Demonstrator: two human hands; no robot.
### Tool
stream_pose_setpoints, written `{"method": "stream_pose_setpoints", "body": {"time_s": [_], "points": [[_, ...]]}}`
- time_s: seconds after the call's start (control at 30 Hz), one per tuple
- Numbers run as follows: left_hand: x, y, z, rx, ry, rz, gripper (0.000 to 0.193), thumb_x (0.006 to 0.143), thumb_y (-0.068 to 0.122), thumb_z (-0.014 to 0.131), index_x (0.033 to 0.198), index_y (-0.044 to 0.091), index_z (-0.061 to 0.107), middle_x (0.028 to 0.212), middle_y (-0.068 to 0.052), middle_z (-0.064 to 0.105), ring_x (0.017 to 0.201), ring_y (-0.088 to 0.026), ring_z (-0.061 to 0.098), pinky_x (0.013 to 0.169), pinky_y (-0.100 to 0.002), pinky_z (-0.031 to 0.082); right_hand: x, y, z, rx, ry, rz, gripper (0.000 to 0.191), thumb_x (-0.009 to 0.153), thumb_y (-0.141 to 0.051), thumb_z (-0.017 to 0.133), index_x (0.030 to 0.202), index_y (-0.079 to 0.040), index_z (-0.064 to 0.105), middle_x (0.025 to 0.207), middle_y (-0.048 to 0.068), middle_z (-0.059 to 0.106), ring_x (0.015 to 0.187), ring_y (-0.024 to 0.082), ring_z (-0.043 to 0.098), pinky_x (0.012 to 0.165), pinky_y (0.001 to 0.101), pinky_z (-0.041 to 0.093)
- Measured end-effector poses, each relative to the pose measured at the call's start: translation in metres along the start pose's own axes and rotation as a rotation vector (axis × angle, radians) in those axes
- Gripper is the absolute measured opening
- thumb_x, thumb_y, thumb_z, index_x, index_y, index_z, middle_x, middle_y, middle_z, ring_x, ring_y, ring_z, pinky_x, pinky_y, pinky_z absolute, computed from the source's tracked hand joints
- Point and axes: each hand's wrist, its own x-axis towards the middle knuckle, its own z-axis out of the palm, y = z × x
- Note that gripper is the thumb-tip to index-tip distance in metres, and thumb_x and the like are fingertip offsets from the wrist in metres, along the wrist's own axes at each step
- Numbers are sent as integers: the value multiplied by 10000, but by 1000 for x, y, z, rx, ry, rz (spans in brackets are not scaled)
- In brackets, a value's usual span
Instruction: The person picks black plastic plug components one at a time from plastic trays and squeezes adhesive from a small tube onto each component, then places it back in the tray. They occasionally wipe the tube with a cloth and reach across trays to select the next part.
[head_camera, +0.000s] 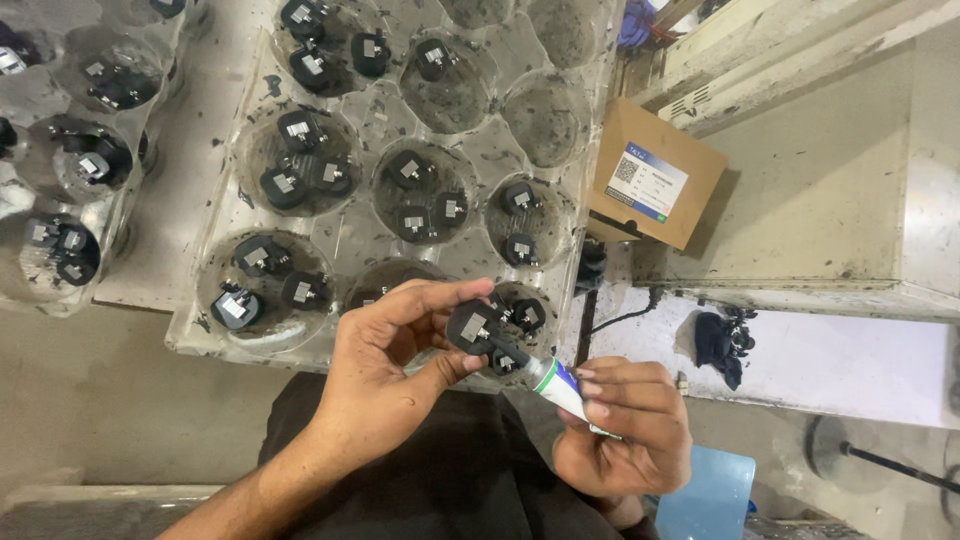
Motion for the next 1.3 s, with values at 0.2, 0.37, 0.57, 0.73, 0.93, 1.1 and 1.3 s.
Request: {"method": "stream_pose_setpoints", "body": {"time_s": [0.2,0.37,0.57,0.73,0.93,1.1,1.3], "points": [[-5,-6,0,-9,-4,9,562,814,-196,727,1328,24,679,1113,-27,675,972,-87,676,875,-256,602,-4,-1,-2,1,23,-36,242,848,8,783,972,-25,578,914,103,636,798,202,661,634,331,650],[-17,-16,4,-89,12,-1,569,818,-194,728,1349,4,671,1150,-56,697,1005,-99,676,896,-262,595,-7,-9,-3,25,29,-46,240,858,-6,789,971,-24,578,910,105,630,796,197,658,669,352,652],[-32,-29,7,-369,-36,-81,504,896,-100,693,1386,-10,622,1272,-98,708,1100,-133,665,931,-285,568,-14,-31,1,-27,32,37,234,923,-39,776,1019,-32,563,955,116,623,779,215,680,670,346,653],[-42,-38,9,-472,-86,-46,469,958,-51,696,1417,-25,604,1273,-108,681,1102,-155,657,990,-322,554,-20,-32,9,-20,188,5,231,948,-66,758,1042,-31,550,954,109,600,758,209,668,636,335,638],[-49,-49,5,-451,-150,-43,423,989,10,668,1406,5,599,1465,-124,632,1090,-162,660,966,-352,582,-21,-26,8,14,168,-33,247,935,-58,767,1018,-36,535,931,95,594,780,202,647,637,340,636],[-51,-55,4,-450,-163,-21,421,1008,33,672,1423,42,606,1488,-168,621,1048,-174,683,952,-364,594,-22,-32,7,-42,109,-8,233,923,-59,767,1002,-39,550,932,108,612,750,196,652,655,340,635],[-52,-54,1,-442,-156,-35,435,1003,80,682,1429,49,599,1470,-152,639,1010,-174,691,926,-366,602,-22,-37,7,-42,84,23,247,924,-24,774,1012,-32,543,950,109,620,775,202,662,676,337,634]]}}
